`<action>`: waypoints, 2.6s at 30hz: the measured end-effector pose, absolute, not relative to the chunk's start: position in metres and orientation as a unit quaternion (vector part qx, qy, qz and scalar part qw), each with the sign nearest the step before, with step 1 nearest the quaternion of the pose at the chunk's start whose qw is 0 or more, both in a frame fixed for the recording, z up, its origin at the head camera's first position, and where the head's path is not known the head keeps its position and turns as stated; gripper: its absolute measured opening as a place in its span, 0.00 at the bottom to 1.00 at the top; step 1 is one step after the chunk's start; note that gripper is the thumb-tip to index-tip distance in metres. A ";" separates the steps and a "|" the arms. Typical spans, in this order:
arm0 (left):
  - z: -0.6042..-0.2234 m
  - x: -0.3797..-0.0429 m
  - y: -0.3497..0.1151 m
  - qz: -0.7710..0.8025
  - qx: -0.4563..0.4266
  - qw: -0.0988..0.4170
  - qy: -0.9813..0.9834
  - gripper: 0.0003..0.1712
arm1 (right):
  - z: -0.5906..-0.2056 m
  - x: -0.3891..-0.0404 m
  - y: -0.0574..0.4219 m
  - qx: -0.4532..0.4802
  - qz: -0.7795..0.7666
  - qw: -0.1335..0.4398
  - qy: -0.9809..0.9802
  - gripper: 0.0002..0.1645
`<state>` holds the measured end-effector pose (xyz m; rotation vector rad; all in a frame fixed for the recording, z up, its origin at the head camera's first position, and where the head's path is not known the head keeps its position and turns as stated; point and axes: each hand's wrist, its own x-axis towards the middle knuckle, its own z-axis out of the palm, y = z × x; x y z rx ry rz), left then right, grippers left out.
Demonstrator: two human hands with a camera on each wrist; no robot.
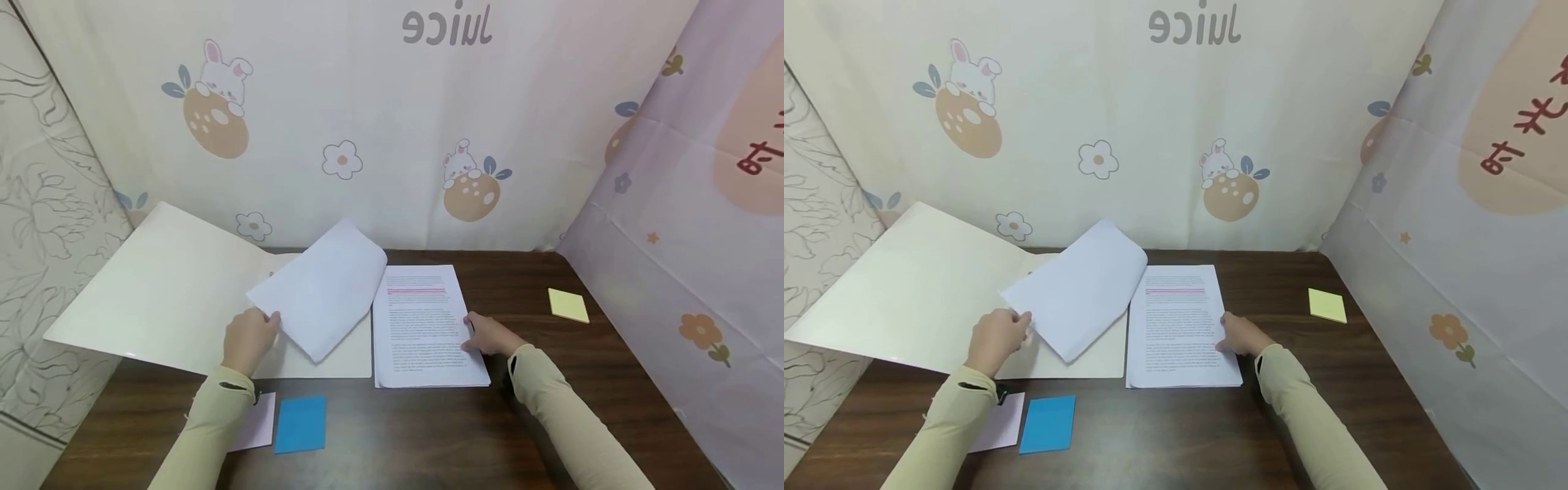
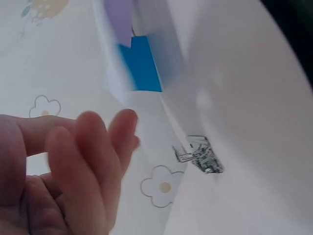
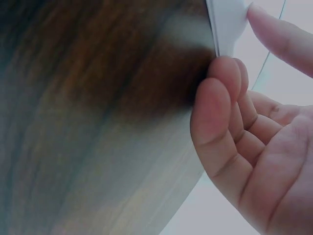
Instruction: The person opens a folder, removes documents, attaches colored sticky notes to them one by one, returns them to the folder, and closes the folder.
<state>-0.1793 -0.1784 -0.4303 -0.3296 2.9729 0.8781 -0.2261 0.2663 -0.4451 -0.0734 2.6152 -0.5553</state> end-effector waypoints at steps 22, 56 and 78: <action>-0.431 -0.196 -0.125 0.295 0.068 -0.038 0.952 0.15 | -0.445 -0.223 0.266 -0.022 -0.209 0.231 0.950 0.42; -0.451 -0.206 -0.022 0.203 0.221 0.100 0.949 0.24 | -0.447 -0.223 0.266 -0.013 -0.202 0.224 0.953 0.42; -0.463 -0.207 -0.013 0.105 0.257 0.074 0.958 0.26 | -0.449 -0.231 0.278 -0.060 -0.175 0.182 0.966 0.37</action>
